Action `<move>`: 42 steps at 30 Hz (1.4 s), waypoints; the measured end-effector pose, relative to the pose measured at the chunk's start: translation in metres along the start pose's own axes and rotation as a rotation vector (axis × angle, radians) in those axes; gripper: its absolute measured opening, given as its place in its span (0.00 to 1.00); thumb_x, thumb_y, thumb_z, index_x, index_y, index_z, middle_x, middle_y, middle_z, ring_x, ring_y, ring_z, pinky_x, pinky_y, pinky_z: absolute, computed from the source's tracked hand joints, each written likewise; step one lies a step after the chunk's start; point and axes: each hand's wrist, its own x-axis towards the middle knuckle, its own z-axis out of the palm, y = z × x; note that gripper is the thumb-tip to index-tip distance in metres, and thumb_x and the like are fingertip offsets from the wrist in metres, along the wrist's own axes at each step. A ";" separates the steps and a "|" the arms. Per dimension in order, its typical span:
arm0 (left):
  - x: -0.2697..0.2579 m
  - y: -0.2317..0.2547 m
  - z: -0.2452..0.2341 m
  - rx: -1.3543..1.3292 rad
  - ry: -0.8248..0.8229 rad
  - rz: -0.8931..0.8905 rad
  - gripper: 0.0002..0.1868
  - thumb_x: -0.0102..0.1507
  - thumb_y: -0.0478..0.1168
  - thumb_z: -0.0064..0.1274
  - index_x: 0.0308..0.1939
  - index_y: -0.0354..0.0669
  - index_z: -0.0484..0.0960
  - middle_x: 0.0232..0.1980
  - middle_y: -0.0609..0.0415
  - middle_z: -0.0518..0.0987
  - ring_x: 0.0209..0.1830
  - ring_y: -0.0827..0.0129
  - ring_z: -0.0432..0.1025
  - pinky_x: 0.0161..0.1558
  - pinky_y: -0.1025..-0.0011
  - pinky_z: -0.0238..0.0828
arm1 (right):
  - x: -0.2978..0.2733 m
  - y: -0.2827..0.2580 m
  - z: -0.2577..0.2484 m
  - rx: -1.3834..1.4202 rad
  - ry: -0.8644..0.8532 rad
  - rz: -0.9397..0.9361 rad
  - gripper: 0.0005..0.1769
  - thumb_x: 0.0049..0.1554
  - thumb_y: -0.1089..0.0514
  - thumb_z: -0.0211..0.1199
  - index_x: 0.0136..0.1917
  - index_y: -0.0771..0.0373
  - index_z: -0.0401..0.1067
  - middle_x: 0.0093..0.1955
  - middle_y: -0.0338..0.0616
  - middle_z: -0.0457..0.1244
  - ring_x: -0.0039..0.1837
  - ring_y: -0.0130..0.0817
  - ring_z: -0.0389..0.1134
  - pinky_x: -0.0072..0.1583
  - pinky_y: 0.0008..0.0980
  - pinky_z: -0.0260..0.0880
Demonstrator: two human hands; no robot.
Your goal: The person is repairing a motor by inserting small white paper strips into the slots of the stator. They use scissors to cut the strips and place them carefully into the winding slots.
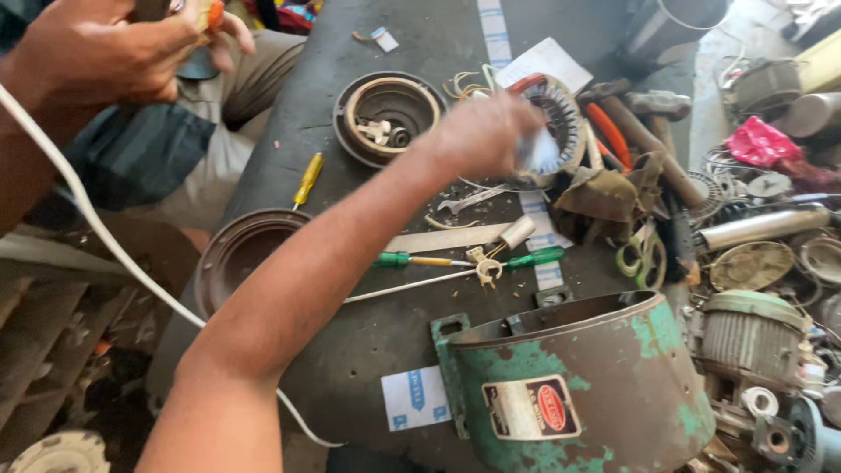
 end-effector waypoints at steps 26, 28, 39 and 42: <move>0.030 -0.006 -0.027 0.475 -0.087 0.498 0.07 0.62 0.39 0.55 0.29 0.51 0.84 0.38 0.61 0.80 0.32 0.69 0.79 0.35 0.67 0.78 | -0.029 0.030 0.023 0.073 0.011 0.131 0.17 0.43 0.61 0.72 0.48 0.59 0.76 0.49 0.48 0.68 0.49 0.46 0.71 0.52 0.38 0.71; 0.057 -0.018 -0.030 0.462 -0.133 0.450 0.07 0.62 0.37 0.56 0.29 0.52 0.84 0.35 0.60 0.82 0.31 0.68 0.80 0.33 0.68 0.78 | -0.025 0.031 0.027 0.078 0.015 0.131 0.17 0.43 0.61 0.71 0.48 0.59 0.75 0.49 0.48 0.68 0.48 0.46 0.71 0.52 0.37 0.71; 0.115 -0.015 -0.026 0.483 -0.277 0.258 0.11 0.66 0.36 0.56 0.28 0.48 0.85 0.27 0.52 0.82 0.25 0.62 0.80 0.31 0.67 0.79 | -0.014 0.036 0.044 0.109 0.031 0.109 0.16 0.42 0.60 0.71 0.47 0.59 0.75 0.48 0.47 0.67 0.47 0.45 0.70 0.50 0.37 0.70; 0.092 -0.020 -0.023 0.487 -0.111 0.335 0.03 0.58 0.35 0.58 0.30 0.49 0.85 0.28 0.54 0.83 0.28 0.64 0.81 0.31 0.67 0.79 | -0.014 0.036 0.048 0.139 0.038 0.117 0.16 0.42 0.60 0.71 0.46 0.59 0.75 0.47 0.47 0.67 0.46 0.45 0.70 0.50 0.37 0.70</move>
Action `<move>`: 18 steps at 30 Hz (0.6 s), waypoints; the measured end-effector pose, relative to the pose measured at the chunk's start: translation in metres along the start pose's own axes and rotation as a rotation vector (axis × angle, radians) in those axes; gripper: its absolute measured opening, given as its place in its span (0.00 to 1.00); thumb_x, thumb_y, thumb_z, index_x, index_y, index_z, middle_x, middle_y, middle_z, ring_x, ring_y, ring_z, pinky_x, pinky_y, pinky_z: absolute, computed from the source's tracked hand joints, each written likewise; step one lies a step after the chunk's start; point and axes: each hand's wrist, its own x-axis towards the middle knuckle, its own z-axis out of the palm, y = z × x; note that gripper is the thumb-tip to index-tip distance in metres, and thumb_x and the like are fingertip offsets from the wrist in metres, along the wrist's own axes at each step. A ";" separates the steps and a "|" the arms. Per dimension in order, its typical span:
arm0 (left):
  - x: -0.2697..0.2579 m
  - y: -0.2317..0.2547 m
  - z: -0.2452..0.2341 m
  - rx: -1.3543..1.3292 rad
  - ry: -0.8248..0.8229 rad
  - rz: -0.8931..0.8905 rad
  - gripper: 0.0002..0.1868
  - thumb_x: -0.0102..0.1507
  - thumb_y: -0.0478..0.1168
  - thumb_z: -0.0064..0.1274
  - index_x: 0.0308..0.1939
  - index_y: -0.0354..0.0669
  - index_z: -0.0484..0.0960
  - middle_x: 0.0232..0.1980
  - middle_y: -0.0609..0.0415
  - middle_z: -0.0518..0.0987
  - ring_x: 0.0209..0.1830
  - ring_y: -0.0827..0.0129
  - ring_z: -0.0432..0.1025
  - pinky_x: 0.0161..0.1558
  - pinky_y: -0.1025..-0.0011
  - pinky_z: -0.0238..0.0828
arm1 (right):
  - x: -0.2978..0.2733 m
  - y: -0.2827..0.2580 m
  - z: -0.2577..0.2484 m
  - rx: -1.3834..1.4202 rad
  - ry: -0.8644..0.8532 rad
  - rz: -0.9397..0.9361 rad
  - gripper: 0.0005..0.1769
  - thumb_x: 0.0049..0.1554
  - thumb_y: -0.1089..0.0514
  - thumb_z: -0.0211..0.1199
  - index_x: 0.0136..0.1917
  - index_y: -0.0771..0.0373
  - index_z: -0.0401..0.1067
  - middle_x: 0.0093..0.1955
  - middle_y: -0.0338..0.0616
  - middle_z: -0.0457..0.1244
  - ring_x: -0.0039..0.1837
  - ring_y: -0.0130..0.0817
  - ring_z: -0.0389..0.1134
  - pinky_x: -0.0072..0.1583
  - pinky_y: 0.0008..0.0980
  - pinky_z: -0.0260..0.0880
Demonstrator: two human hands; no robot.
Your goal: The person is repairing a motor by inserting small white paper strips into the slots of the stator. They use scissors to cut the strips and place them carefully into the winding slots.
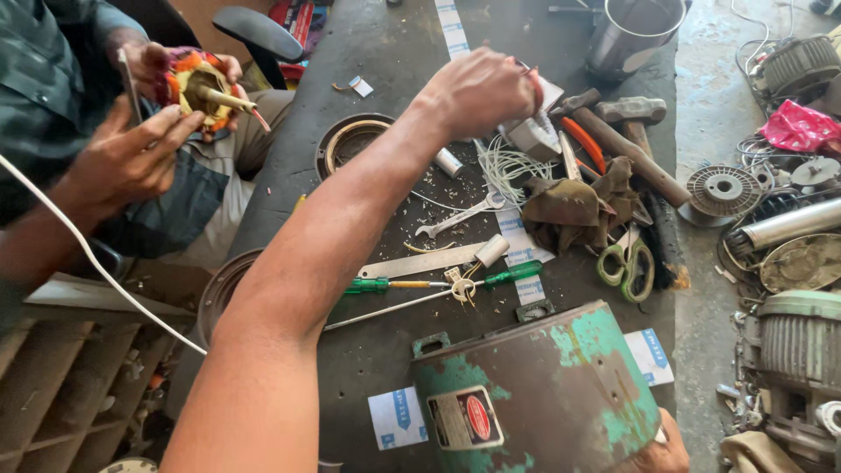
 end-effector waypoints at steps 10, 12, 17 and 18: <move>-0.094 0.063 -0.021 -0.199 -0.052 -0.233 0.07 0.61 0.33 0.50 0.39 0.43 0.83 0.41 0.48 0.83 0.37 0.55 0.81 0.39 0.60 0.78 | 0.021 -0.043 -0.008 0.011 0.074 -0.188 0.08 0.52 0.65 0.72 0.45 0.61 0.75 0.40 0.47 0.64 0.44 0.47 0.67 0.48 0.42 0.68; -0.102 0.071 -0.062 -0.123 0.319 -0.320 0.13 0.58 0.40 0.57 0.44 0.39 0.81 0.42 0.42 0.81 0.40 0.47 0.76 0.43 0.54 0.73 | 0.024 -0.046 -0.009 0.053 0.077 -0.197 0.06 0.53 0.66 0.71 0.43 0.60 0.75 0.38 0.47 0.64 0.42 0.46 0.67 0.46 0.42 0.67; -0.154 0.172 -0.235 -1.219 0.764 -1.025 0.13 0.68 0.26 0.67 0.50 0.31 0.77 0.41 0.47 0.81 0.34 0.69 0.76 0.38 0.73 0.75 | 0.031 -0.054 -0.026 0.242 0.040 -0.075 0.06 0.53 0.62 0.72 0.44 0.61 0.77 0.38 0.44 0.66 0.42 0.40 0.68 0.46 0.38 0.68; -0.165 0.215 -0.257 -1.128 0.721 -1.052 0.13 0.67 0.26 0.65 0.50 0.32 0.76 0.42 0.48 0.82 0.35 0.69 0.77 0.38 0.73 0.77 | 0.032 -0.057 -0.033 0.334 -0.032 0.027 0.06 0.54 0.61 0.72 0.45 0.61 0.77 0.38 0.43 0.67 0.41 0.36 0.68 0.45 0.36 0.68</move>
